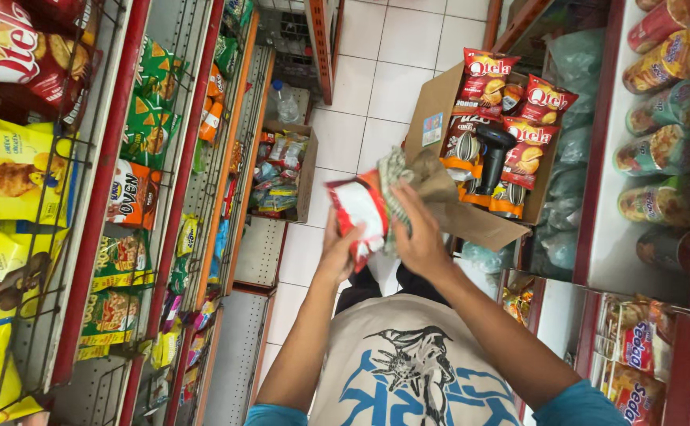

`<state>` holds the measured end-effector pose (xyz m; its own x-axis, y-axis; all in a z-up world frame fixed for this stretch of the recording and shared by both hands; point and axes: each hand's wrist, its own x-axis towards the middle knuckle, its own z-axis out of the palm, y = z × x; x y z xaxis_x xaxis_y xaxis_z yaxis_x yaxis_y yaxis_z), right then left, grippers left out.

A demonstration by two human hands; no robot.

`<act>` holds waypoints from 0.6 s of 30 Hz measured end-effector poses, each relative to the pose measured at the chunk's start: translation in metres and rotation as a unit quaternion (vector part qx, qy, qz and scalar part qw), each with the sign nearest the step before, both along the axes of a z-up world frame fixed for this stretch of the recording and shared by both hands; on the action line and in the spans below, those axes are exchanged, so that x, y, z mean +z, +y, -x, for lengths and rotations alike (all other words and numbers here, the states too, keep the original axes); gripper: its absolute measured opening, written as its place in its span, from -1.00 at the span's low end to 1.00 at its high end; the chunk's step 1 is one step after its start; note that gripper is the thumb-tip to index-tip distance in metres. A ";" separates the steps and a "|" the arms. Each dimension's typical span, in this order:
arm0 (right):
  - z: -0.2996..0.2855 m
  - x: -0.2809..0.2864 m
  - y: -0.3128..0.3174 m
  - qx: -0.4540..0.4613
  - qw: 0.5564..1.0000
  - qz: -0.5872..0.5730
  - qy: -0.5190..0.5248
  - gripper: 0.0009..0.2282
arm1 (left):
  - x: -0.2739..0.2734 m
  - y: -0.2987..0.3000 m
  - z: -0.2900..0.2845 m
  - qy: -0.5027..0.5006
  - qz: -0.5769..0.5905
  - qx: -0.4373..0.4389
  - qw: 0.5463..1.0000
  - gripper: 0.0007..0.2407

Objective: The person wipes the shelves with a cloth and spray bottle, then picks up snack packets from a cardboard box, scans them with a barcode scanner, and places them on the shelves.

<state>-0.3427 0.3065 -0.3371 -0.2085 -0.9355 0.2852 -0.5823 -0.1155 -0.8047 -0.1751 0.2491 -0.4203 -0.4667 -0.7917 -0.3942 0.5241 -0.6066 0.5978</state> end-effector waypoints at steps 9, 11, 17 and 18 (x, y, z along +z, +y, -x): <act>0.008 -0.004 0.018 0.016 0.998 -0.059 -0.033 -0.53 | -0.004 -0.034 -0.030 -0.001 0.052 0.167 0.985 -0.71; 0.015 0.001 0.017 -0.041 0.996 -0.055 -0.049 -0.59 | -0.001 -0.027 -0.026 -0.029 0.025 0.154 0.987 -0.69; 0.008 -0.002 0.024 0.086 0.989 0.050 0.110 -0.55 | -0.018 -0.005 0.013 -0.005 -0.039 0.131 0.991 -0.66; 0.012 -0.007 0.024 0.081 0.991 0.035 0.103 -0.57 | -0.021 -0.004 0.017 0.010 -0.037 0.131 0.991 -0.66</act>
<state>-0.3544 0.3308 -0.3443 0.0121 -0.9284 0.3715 -0.7021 -0.2724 -0.6579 -0.1925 0.2454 -0.4414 -0.2572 -0.8558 -0.4488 0.6814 -0.4900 0.5437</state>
